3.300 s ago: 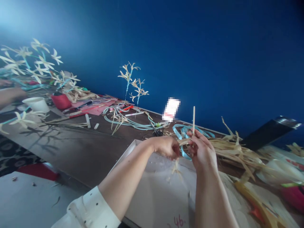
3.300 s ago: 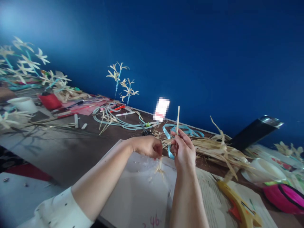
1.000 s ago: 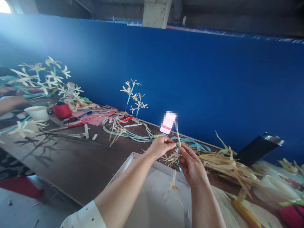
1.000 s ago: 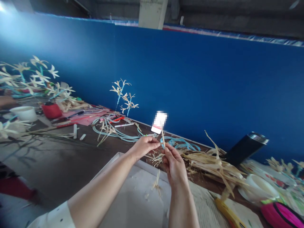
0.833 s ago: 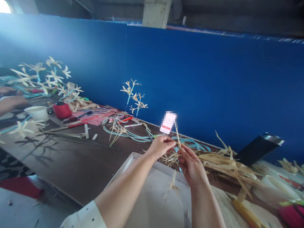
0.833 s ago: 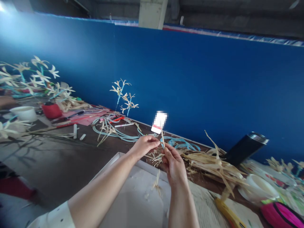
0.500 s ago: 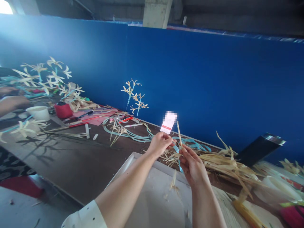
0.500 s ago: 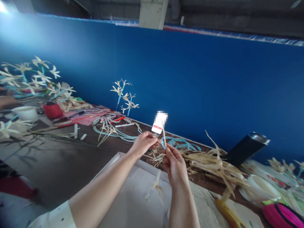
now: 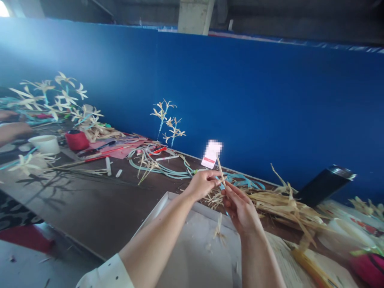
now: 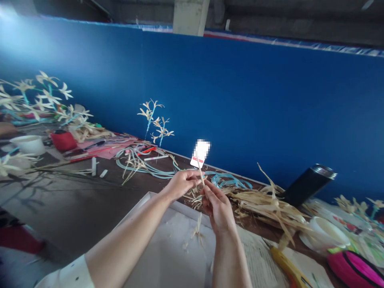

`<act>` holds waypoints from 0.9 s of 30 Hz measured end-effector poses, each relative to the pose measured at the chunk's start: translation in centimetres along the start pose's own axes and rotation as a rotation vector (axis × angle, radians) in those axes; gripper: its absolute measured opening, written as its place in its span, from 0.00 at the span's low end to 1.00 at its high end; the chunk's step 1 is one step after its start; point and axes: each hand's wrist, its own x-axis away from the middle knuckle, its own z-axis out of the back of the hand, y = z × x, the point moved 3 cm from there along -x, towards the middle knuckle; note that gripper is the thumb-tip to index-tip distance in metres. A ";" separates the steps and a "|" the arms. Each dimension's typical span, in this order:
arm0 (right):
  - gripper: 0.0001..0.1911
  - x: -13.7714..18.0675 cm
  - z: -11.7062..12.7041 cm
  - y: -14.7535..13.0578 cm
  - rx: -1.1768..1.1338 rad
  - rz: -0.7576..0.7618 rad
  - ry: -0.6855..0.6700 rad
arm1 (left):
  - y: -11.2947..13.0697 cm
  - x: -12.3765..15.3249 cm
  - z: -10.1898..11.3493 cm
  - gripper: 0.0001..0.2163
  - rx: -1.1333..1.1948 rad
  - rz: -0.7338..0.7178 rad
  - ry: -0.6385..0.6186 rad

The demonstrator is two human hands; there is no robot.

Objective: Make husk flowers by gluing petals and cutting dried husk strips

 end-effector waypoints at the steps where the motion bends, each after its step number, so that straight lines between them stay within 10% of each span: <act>1: 0.22 0.0 0.0 0.0 0.004 -0.004 0.006 | 0.1 0.1 -0.1 0.17 -0.007 -0.008 -0.011; 15: 0.17 -0.3 0.4 -0.1 -0.057 0.043 0.077 | 0.0 0.4 -0.2 0.17 -0.030 0.160 -0.095; 27: 0.22 -0.2 -0.1 -0.1 0.141 0.031 -0.021 | -0.5 0.1 -0.2 0.14 -0.246 0.022 -0.120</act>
